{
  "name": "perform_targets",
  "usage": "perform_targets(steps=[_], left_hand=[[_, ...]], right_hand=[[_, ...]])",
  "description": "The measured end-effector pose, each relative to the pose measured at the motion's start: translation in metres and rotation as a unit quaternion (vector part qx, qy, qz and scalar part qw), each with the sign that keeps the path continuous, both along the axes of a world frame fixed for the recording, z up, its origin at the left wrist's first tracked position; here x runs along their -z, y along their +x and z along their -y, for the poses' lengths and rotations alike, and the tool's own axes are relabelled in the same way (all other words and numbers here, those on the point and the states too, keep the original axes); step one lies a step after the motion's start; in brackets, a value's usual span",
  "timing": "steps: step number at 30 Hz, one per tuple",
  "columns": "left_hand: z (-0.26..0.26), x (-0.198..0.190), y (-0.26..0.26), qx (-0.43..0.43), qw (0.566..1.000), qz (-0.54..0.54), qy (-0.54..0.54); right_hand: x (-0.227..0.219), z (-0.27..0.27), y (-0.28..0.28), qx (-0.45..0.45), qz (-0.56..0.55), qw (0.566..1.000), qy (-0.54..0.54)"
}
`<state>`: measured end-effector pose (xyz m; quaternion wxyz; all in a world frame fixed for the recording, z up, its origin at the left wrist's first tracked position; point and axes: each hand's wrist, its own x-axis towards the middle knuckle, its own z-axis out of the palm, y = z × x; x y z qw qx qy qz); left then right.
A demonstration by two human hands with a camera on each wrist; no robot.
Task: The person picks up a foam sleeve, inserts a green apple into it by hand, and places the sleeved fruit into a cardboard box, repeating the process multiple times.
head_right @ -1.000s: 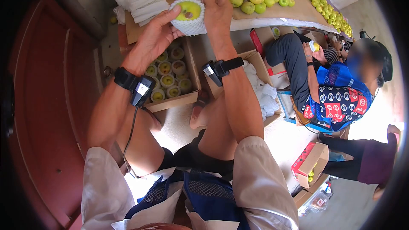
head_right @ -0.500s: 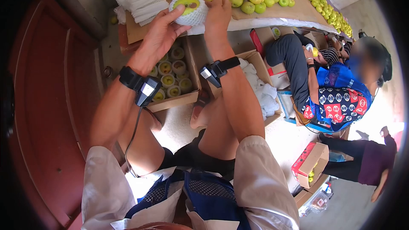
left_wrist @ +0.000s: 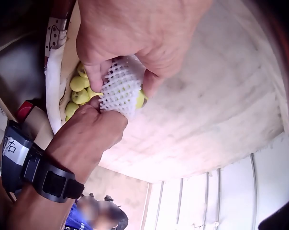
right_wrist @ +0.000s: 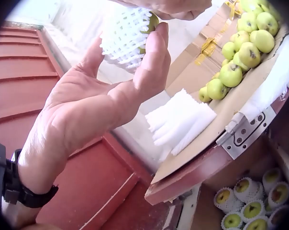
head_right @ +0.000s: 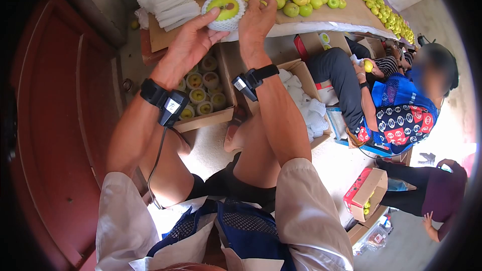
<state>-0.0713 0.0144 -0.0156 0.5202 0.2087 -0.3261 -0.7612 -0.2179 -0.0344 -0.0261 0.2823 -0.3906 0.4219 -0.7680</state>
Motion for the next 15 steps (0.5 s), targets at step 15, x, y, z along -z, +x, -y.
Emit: perform_targets(steps=[15], left_hand=[[0.0027,0.0043,0.0081,0.038,0.999,-0.037,-0.004]], right_hand=[[-0.0056,-0.0058,-0.0082,0.013,-0.028,1.000,0.007]])
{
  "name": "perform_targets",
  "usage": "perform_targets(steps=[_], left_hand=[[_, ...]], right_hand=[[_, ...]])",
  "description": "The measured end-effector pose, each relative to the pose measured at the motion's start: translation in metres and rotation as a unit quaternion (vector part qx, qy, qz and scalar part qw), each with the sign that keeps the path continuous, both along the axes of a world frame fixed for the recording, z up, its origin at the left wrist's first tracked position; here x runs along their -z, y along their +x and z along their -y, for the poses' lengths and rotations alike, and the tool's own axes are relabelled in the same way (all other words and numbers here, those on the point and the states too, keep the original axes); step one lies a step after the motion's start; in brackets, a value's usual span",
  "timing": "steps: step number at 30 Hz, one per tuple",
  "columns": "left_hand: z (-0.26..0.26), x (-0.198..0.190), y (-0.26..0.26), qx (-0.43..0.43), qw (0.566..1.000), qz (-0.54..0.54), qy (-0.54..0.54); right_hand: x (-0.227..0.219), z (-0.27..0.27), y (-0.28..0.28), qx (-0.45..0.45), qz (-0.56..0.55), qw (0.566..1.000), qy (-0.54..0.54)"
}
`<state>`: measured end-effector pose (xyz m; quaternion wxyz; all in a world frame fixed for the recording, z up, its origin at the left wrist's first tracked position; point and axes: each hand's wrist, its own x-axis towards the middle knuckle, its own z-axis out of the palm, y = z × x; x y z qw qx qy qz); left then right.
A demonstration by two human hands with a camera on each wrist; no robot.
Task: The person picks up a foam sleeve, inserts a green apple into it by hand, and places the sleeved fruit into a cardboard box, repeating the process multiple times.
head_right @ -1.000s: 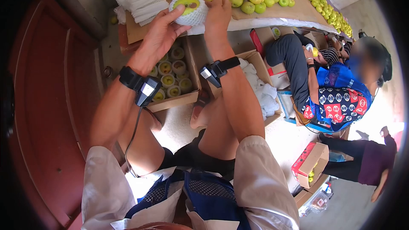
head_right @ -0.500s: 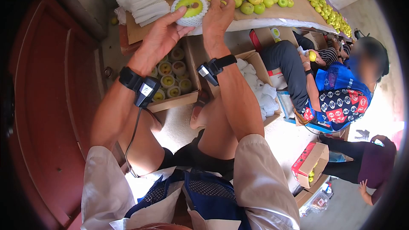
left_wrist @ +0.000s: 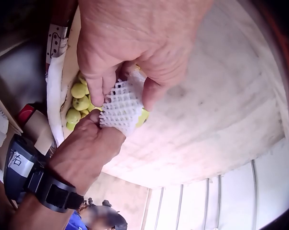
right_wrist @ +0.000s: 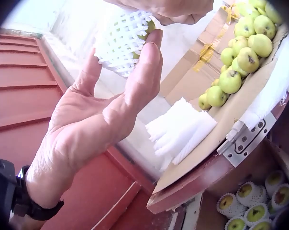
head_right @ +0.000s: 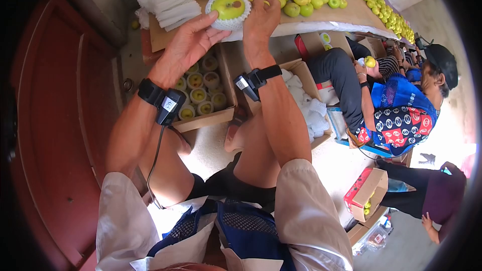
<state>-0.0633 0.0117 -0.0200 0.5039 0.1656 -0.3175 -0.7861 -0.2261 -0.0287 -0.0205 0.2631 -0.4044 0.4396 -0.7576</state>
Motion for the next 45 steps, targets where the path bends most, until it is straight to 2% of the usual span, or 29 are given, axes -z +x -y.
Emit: perform_targets(steps=[6,15,22,24,27,30,33,36,37,40,45], left_hand=[[-0.001,-0.001,-0.002,-0.002,1.000,-0.013,0.017],[0.000,0.000,0.004,-0.026,0.997,-0.005,0.068],[0.004,0.006,0.015,-0.027,0.997,0.032,0.063],[0.005,0.009,0.020,-0.032,0.997,0.045,0.054],[0.003,0.018,0.028,-0.016,0.998,0.055,0.027],[-0.007,0.009,0.031,-0.003,0.993,0.115,0.014],[-0.015,0.005,0.035,0.009,0.985,0.171,-0.011],[-0.021,0.004,0.036,0.024,0.979,0.200,-0.030],[-0.024,0.004,0.034,0.032,0.978,0.204,-0.033],[-0.029,0.000,0.034,0.064,0.974,0.213,-0.051],[-0.036,0.003,0.040,0.079,0.968,0.231,-0.056]], right_hand=[[0.001,0.001,-0.002,-0.005,0.013,1.000,0.009],[0.016,0.008,-0.009,-0.025,-0.099,0.993,0.052],[-0.003,-0.009,-0.019,-0.110,-0.128,0.978,0.120],[-0.020,-0.019,-0.022,-0.154,-0.151,0.963,0.160],[-0.030,-0.025,-0.031,-0.240,-0.229,0.934,0.134],[-0.038,-0.034,-0.029,-0.269,-0.339,0.889,0.150],[-0.055,-0.053,-0.023,-0.275,-0.460,0.826,0.176],[-0.053,-0.058,-0.016,-0.257,-0.609,0.744,0.101],[-0.058,-0.066,-0.015,-0.282,-0.611,0.725,0.146],[-0.070,-0.086,-0.009,-0.273,-0.653,0.686,0.168],[-0.056,-0.101,0.001,-0.209,-0.677,0.691,0.147]])
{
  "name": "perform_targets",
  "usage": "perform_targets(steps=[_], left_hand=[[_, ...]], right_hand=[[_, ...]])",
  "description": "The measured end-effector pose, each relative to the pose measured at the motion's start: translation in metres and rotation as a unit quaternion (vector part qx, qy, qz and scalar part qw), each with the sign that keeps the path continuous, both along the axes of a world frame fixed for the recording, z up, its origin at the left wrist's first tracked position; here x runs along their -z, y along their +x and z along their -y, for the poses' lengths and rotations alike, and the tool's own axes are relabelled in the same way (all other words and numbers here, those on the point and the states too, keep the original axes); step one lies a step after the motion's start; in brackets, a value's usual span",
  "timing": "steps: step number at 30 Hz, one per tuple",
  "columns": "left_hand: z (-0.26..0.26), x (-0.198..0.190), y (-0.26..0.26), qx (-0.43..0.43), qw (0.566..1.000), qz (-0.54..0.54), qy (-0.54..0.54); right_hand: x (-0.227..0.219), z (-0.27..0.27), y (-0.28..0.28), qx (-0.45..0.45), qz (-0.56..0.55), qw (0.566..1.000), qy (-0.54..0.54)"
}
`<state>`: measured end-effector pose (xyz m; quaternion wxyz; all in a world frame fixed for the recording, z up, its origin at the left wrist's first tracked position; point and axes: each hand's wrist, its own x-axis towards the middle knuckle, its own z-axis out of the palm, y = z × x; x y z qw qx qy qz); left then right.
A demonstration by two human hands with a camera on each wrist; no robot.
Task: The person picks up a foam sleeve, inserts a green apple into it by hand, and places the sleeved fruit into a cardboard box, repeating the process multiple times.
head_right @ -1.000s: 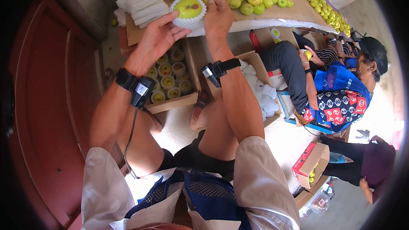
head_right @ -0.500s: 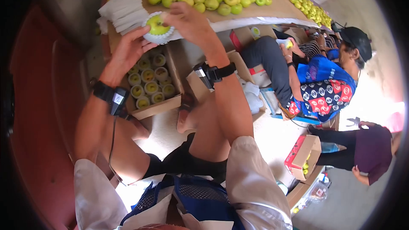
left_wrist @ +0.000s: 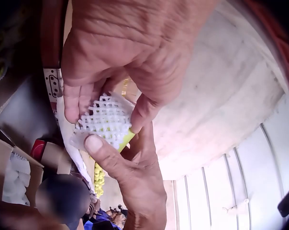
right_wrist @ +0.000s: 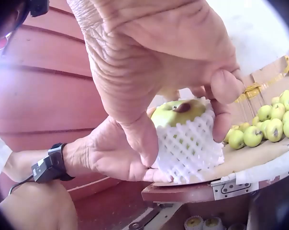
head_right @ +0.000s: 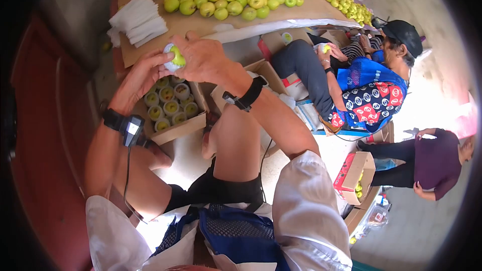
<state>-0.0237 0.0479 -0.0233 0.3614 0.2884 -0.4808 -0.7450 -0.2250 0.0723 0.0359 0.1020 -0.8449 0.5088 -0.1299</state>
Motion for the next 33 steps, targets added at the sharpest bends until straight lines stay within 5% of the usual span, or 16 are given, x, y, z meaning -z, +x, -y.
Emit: perform_targets(steps=[4,12,16,22,25,26,29,30,33], left_hand=[[-0.009,0.001,0.029,0.014,0.996,0.082,-0.021],[-0.016,-0.006,0.081,-0.303,0.930,0.163,-0.126],[-0.006,0.002,0.081,-0.337,0.895,0.234,-0.173],[-0.004,0.005,0.082,-0.387,0.829,0.303,-0.265],[-0.014,-0.004,0.087,-0.407,0.795,0.336,-0.298],[-0.018,-0.008,0.088,-0.408,0.793,0.343,-0.294],[-0.029,-0.015,0.091,-0.423,0.796,0.335,-0.274],[-0.030,-0.014,0.093,-0.429,0.797,0.329,-0.268],[-0.022,0.002,0.105,-0.430,0.803,0.309,-0.274]], right_hand=[[0.016,0.007,0.008,-0.028,0.024,0.999,-0.021],[0.041,0.009,0.039,-0.130,-0.247,0.951,0.129],[0.103,0.046,0.033,-0.199,-0.312,0.920,0.129],[0.192,0.094,0.031,-0.245,-0.255,0.922,0.159],[0.200,0.111,0.052,-0.224,-0.275,0.884,0.303],[0.232,0.124,0.048,-0.231,-0.230,0.906,0.271],[0.283,0.145,0.055,-0.107,-0.132,0.949,0.267],[0.286,0.160,0.065,-0.053,-0.183,0.909,0.371],[0.334,0.194,0.066,-0.025,-0.176,0.951,0.252]])
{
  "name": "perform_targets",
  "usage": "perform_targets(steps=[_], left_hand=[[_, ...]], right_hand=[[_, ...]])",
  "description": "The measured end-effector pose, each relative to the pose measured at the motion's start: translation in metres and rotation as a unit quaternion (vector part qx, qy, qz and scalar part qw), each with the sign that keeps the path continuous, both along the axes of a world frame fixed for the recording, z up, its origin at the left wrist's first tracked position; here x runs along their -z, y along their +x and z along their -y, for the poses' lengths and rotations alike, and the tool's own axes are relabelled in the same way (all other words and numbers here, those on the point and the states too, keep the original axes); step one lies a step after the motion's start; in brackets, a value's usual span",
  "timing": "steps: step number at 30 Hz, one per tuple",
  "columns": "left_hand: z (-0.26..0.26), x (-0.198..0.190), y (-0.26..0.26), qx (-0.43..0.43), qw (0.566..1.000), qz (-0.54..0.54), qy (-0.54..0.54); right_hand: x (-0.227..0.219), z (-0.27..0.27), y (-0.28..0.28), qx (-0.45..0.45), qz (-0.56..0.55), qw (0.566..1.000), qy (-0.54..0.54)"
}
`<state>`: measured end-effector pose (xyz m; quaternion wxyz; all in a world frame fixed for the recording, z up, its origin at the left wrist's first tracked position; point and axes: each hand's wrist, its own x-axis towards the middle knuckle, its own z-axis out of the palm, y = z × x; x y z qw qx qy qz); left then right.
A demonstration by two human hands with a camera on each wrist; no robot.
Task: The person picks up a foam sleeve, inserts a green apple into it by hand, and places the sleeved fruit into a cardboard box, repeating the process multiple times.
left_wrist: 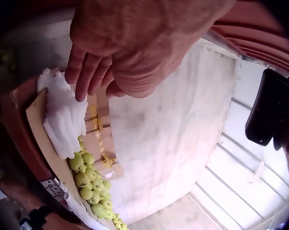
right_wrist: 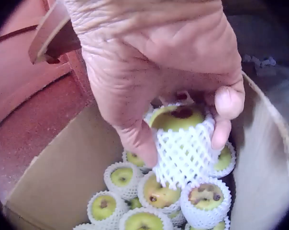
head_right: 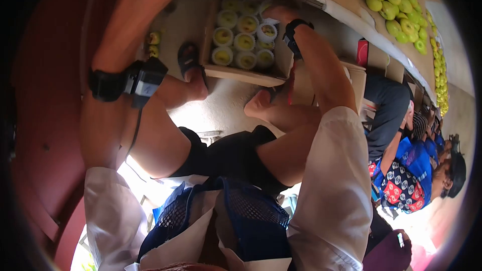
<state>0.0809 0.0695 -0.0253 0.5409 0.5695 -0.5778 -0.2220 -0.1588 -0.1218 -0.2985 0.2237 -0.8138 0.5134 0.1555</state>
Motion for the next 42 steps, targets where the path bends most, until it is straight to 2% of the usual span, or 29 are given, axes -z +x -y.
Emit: perform_targets(steps=[1,2,6,12,19,42], left_hand=[[-0.005,-0.004,0.002,0.013,1.000,-0.017,0.005],[-0.016,-0.015,0.001,0.027,0.999,-0.033,0.010],[-0.028,-0.024,0.000,0.041,0.998,-0.055,0.016],[-0.028,-0.022,0.001,0.011,0.999,-0.030,0.024],[-0.026,-0.015,0.001,-0.022,0.999,-0.006,0.033],[-0.023,-0.004,-0.006,-0.094,0.994,0.044,0.014]], right_hand=[[0.042,0.024,-0.010,0.004,0.050,0.997,-0.051],[0.054,0.032,-0.010,0.006,0.054,0.995,-0.088],[0.067,0.042,-0.009,-0.012,0.030,0.979,-0.200],[0.090,0.055,-0.007,-0.047,-0.003,0.959,-0.280],[0.101,0.061,-0.012,-0.091,-0.017,0.941,-0.325],[0.095,0.048,-0.011,-0.155,-0.032,0.895,-0.417]])
